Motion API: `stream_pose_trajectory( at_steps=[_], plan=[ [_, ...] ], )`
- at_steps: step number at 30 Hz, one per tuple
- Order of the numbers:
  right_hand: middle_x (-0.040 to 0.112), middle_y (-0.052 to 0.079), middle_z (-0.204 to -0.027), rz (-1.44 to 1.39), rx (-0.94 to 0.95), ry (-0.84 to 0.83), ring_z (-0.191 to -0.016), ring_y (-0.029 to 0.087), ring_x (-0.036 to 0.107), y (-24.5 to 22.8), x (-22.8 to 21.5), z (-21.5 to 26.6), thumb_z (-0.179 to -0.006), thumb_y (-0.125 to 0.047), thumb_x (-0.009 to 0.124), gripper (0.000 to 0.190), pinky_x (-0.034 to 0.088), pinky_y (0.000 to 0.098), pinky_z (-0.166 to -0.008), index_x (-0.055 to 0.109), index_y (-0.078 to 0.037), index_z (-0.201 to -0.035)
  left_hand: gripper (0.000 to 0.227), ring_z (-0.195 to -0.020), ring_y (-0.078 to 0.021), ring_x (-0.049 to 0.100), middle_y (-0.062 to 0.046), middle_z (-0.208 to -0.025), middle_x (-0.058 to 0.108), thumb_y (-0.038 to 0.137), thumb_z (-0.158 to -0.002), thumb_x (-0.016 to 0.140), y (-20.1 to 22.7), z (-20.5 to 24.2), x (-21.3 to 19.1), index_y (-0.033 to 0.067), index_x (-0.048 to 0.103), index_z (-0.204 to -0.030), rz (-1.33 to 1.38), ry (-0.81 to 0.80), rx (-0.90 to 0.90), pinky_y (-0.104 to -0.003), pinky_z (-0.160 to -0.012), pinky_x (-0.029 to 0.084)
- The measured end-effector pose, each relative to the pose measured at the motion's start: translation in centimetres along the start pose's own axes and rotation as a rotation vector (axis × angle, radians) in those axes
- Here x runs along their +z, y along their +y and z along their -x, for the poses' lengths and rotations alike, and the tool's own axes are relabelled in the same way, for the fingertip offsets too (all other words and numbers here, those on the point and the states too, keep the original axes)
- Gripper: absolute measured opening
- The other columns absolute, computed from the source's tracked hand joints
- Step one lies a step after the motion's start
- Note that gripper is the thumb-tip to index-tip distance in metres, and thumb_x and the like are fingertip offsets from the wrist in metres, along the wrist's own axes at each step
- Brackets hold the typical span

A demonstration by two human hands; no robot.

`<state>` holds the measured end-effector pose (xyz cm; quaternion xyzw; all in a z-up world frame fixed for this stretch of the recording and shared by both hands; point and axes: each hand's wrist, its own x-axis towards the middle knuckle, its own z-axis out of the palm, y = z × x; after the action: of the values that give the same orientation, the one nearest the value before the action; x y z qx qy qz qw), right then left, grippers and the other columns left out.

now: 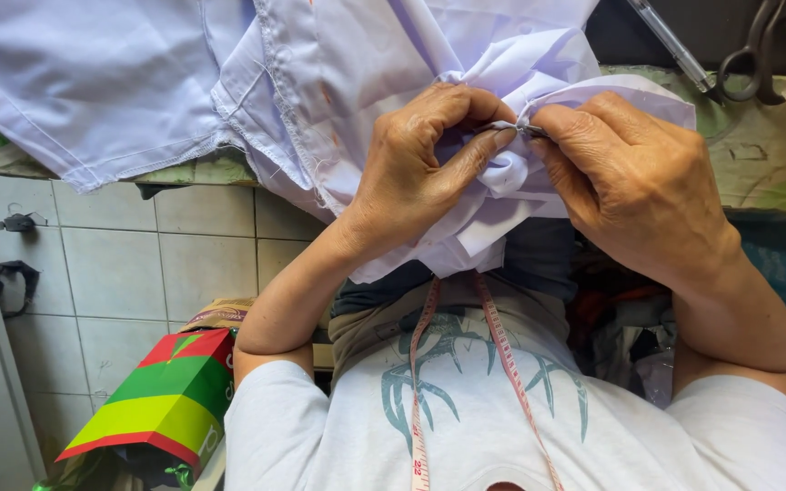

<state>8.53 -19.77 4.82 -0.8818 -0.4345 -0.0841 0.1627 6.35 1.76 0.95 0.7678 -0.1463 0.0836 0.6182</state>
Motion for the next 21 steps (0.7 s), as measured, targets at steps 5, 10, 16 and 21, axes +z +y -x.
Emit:
stream_pose_trajectory(
  at_steps=[5,10,16,21],
  plan=[
    [0.072,0.014,-0.108,0.022,-0.002,0.005,-0.088,0.029,0.068,-0.1,0.0,0.1,-0.116,0.001,0.069,0.009,0.053,0.0384,-0.075,0.071,0.002,-0.124,0.003,-0.085,-0.0148,0.063,-0.002,-0.093,0.072,0.008,-0.099,0.069,-0.1,0.0,0.2,0.0052,0.069,-0.101,-0.015,0.008,0.015,-0.029,-0.083,0.051],
    [0.065,0.006,-0.095,0.19,-0.003,-0.015,-0.079,0.022,0.063,-0.4,-0.2,0.3,-0.118,-0.005,0.069,0.004,0.049,0.0332,-0.067,0.072,-0.004,-0.121,0.005,-0.085,-0.0181,0.066,-0.004,-0.094,0.073,0.008,-0.099,0.07,-0.3,0.1,0.4,0.004,0.069,-0.102,-0.031,0.031,0.06,-0.032,-0.088,0.051],
    [0.061,0.006,-0.092,0.239,-0.008,-0.022,-0.077,0.022,0.061,-0.4,0.5,0.4,-0.118,-0.008,0.066,0.007,0.049,0.033,-0.065,0.069,-0.004,-0.124,0.005,-0.088,-0.0216,0.066,-0.006,-0.094,0.071,0.006,-0.1,0.069,-0.5,0.2,0.7,0.0017,0.067,-0.102,-0.057,0.064,0.111,-0.033,-0.087,0.052],
    [0.071,0.021,-0.106,-0.276,0.093,0.023,-0.094,0.034,0.068,0.4,1.9,0.2,-0.112,0.001,0.069,0.012,0.052,0.0402,-0.087,0.066,0.011,-0.118,0.006,-0.086,-0.0209,0.063,-0.005,-0.092,0.069,0.008,-0.1,0.066,-0.8,0.2,0.7,0.0024,0.065,-0.101,-0.04,0.04,0.089,-0.033,-0.087,0.05]
  ],
)
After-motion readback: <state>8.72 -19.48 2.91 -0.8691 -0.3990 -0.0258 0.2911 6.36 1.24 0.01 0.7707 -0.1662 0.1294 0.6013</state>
